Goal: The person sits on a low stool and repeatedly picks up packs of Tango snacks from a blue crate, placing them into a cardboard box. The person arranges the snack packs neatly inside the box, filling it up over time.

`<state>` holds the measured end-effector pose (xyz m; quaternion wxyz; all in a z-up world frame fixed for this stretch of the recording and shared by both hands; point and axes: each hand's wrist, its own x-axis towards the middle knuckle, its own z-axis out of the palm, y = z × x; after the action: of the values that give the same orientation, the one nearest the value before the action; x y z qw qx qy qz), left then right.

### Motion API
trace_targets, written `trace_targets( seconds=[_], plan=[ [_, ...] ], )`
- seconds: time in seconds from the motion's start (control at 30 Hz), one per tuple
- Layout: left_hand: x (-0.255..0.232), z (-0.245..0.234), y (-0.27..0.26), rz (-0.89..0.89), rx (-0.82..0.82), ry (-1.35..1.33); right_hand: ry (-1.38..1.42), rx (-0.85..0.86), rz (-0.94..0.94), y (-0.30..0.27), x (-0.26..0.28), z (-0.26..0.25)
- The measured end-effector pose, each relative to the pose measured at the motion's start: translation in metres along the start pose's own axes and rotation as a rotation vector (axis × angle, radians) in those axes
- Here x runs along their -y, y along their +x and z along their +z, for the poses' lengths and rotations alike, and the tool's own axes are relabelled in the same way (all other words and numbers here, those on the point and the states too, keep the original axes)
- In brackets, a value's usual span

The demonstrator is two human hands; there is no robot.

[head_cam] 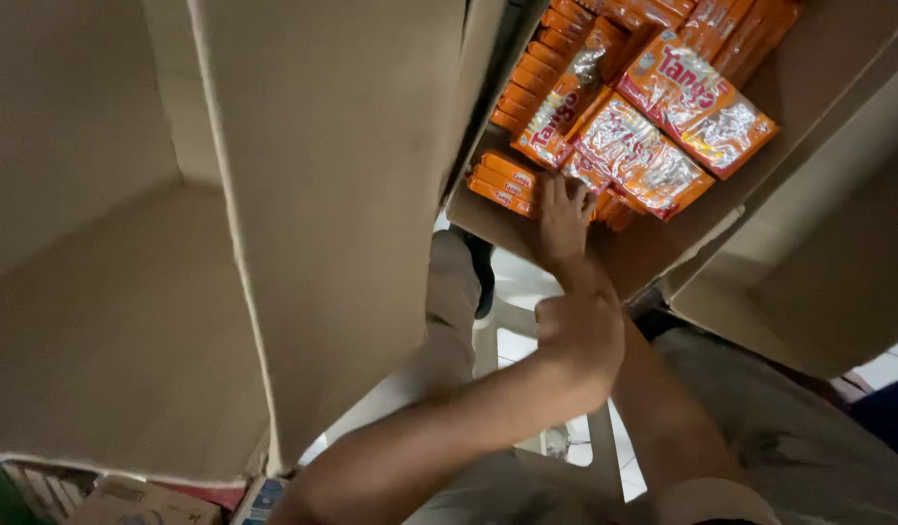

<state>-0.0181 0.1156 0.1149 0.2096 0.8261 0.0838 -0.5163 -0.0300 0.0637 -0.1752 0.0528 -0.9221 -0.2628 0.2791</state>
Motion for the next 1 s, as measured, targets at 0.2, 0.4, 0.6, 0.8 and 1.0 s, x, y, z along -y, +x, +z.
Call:
trace_targets(
  seconds=[0.2, 0.4, 0.6, 0.8, 1.0],
  plan=[
    [0.009, 0.051, 0.045, -0.098, -0.098, 0.062, -0.142, -0.457, -0.197, 0.019, 0.000, 0.032],
    [0.024, 0.077, 0.056, -0.147, -0.149, 0.135, -0.408, -0.693, -0.249, 0.038, -0.003, 0.050],
    [0.016, 0.027, 0.021, -0.034, 0.092, 0.293, -0.420, -0.654, -0.273, 0.032, 0.014, 0.013],
    [0.010, -0.003, 0.002, 0.140, 0.171, 0.409, -0.349, -0.465, -0.362, 0.026, -0.002, 0.046],
    [0.010, 0.033, 0.008, 0.018, 0.016, 0.272, -0.169, -0.149, -0.299, 0.022, -0.002, 0.048]
  ],
)
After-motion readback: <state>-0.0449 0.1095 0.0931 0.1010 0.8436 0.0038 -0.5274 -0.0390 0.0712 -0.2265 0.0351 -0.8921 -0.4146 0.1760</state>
